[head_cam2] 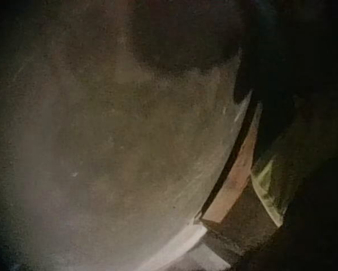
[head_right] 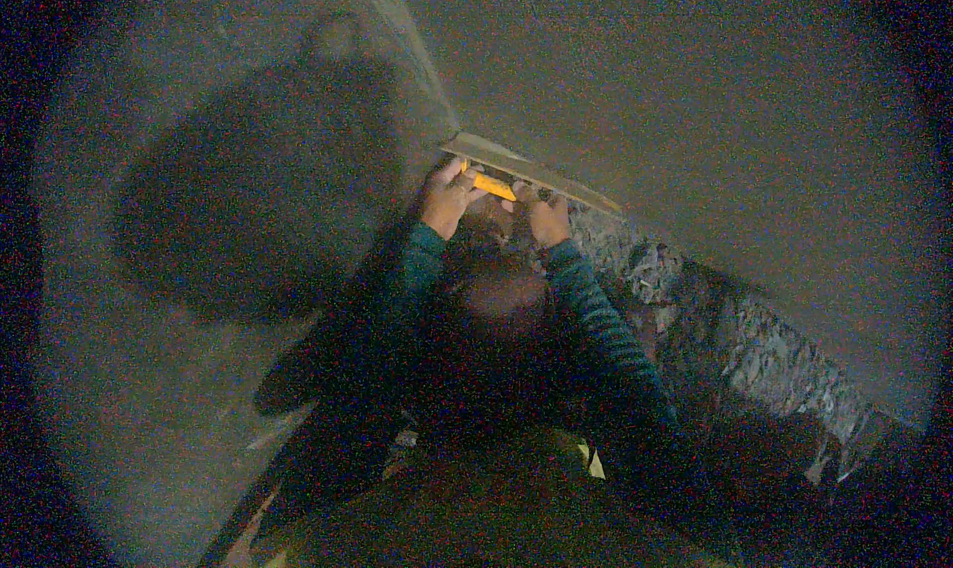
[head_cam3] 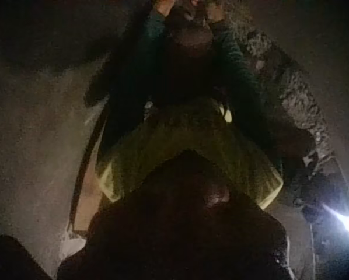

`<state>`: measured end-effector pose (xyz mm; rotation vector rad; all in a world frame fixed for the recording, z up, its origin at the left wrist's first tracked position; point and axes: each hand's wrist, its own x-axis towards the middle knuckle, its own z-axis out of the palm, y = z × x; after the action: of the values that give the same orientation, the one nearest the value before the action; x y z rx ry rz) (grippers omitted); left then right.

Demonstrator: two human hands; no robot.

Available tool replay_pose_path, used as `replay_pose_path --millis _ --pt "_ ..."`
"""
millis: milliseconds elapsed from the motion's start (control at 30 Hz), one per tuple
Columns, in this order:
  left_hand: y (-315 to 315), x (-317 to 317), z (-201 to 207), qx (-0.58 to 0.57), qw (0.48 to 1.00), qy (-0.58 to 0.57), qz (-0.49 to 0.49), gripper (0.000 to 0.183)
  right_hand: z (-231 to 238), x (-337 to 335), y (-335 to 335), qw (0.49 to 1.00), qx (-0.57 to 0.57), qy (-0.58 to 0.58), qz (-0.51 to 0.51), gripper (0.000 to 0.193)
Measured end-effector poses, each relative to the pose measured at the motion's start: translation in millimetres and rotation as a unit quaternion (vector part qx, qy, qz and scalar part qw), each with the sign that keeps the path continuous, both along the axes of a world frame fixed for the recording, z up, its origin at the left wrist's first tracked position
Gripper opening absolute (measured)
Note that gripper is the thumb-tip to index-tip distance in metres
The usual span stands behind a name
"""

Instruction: The person uses a trowel to apply and smooth wet plaster onto a curved wall surface. A coworker is visible nearby performing the same task on an adjacent section of the wall.

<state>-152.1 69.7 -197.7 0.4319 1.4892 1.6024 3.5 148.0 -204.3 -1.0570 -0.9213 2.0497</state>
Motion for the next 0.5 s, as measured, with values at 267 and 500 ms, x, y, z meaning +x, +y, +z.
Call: replay_pose_path --millis 267,500 --pt "11 -3 11 -0.02 1.0 -0.002 -0.001 0.046 -3 -4 12 0.999 -0.031 0.003 0.016 0.016" --pt "22 -1 15 -0.031 0.997 0.046 0.045 0.043 2 -6 20 1.0 -0.016 -0.002 0.018 0.012"
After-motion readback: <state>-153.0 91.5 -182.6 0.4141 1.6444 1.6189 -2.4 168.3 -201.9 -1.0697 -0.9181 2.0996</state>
